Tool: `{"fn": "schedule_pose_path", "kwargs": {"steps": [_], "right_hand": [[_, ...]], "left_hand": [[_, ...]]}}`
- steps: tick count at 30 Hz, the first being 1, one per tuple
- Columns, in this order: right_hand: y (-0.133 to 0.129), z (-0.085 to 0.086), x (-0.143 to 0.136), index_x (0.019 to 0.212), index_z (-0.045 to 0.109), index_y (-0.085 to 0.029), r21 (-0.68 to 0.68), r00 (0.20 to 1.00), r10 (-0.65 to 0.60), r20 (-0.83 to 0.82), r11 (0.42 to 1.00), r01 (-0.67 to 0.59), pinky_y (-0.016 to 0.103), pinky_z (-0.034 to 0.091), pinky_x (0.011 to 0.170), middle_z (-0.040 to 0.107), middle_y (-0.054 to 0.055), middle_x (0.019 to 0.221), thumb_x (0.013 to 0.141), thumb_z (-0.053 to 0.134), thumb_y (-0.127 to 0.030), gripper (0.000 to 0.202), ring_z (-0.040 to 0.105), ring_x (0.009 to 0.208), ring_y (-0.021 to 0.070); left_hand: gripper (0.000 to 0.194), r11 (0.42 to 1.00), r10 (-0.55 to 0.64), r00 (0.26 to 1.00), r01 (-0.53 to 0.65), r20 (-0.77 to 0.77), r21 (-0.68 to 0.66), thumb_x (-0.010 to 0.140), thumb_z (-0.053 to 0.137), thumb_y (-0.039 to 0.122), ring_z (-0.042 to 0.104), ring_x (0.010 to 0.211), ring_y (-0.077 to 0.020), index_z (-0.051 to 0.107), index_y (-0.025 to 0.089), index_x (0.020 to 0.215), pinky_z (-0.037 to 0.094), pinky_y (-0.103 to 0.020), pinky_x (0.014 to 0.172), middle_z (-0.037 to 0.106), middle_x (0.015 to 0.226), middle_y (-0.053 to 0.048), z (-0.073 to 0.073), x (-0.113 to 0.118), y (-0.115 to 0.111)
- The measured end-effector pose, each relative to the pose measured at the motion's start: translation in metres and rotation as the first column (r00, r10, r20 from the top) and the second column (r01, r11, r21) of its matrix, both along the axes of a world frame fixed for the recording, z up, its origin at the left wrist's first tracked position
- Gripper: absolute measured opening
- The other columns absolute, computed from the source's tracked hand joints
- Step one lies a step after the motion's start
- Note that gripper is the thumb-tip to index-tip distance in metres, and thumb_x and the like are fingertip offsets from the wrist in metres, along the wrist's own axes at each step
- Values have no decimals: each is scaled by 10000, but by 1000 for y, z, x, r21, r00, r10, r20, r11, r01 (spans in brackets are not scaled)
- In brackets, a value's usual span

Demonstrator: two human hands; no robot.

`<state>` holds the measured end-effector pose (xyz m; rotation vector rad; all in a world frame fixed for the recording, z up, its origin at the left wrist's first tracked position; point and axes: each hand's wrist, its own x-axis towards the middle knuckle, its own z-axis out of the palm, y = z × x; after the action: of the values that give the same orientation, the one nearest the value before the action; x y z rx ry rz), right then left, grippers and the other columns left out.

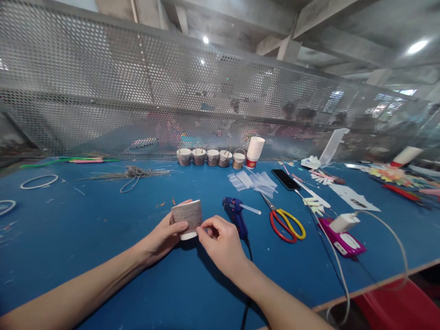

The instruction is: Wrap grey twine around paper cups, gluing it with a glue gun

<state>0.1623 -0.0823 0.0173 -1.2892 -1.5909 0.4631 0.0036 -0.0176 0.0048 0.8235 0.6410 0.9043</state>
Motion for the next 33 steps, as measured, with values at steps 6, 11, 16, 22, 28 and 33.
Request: {"fn": "schedule_pose_path", "kwargs": {"steps": [6, 11, 16, 22, 28, 33], "right_hand": [[-1, 1, 3, 705, 627, -171, 11, 1000, 14, -10, 1000, -14, 217, 366, 487, 476, -29, 601, 807, 559, -242, 141, 435, 515, 102], [0, -3, 2, 689, 656, -174, 65, 997, -23, 76, 998, 18, 226, 349, 498, 441, -41, 575, 819, 580, -222, 157, 415, 513, 102], [0, -2, 3, 662, 627, -179, 80, 996, -39, 76, 996, 33, 227, 333, 493, 407, -48, 563, 828, 561, -218, 183, 388, 506, 100], [0, -3, 3, 664, 620, -176, 52, 997, -43, 65, 998, 40, 230, 338, 505, 426, -41, 574, 835, 558, -227, 189, 399, 517, 104], [-2, 4, 3, 694, 632, -174, 84, 997, -43, 65, 996, 37, 229, 359, 495, 498, -20, 597, 848, 550, -222, 181, 431, 513, 108], [-33, -4, -8, 816, 658, -177, 235, 923, 104, 371, 951, -202, 246, 424, 540, 608, 19, 647, 920, 498, -220, 195, 545, 563, 131]], "left_hand": [[752, 1000, 18, 1000, -18, -7, -22, 558, 847, 203, 639, 977, -258, 526, 219, 1238, 470, -373, 867, 669, 1062, -83, 3, 0, -1], [794, 999, -11, 996, 15, -85, 40, 609, 821, 221, 651, 778, -215, 463, 251, 1318, 517, -319, 610, 655, 1024, -81, 4, -1, -2], [927, 998, -7, 995, 14, -103, 64, 595, 829, 193, 658, 741, -212, 370, 306, 1392, 555, -327, 559, 632, 1062, -88, 2, -1, 0], [993, 997, -15, 996, 22, -92, 77, 617, 814, 190, 680, 807, -241, 264, 378, 1423, 570, -344, 596, 624, 1127, -91, 3, -2, 1], [914, 992, -21, 999, 26, -40, 126, 536, 812, 63, 630, 989, -243, 363, 298, 1297, 536, -321, 736, 606, 1167, -77, 1, 1, 1], [822, 990, 57, 998, -54, -22, 128, 521, 796, 40, 611, 1023, -219, 421, 280, 1212, 502, -326, 851, 617, 1123, -45, 2, 2, 1]]}}
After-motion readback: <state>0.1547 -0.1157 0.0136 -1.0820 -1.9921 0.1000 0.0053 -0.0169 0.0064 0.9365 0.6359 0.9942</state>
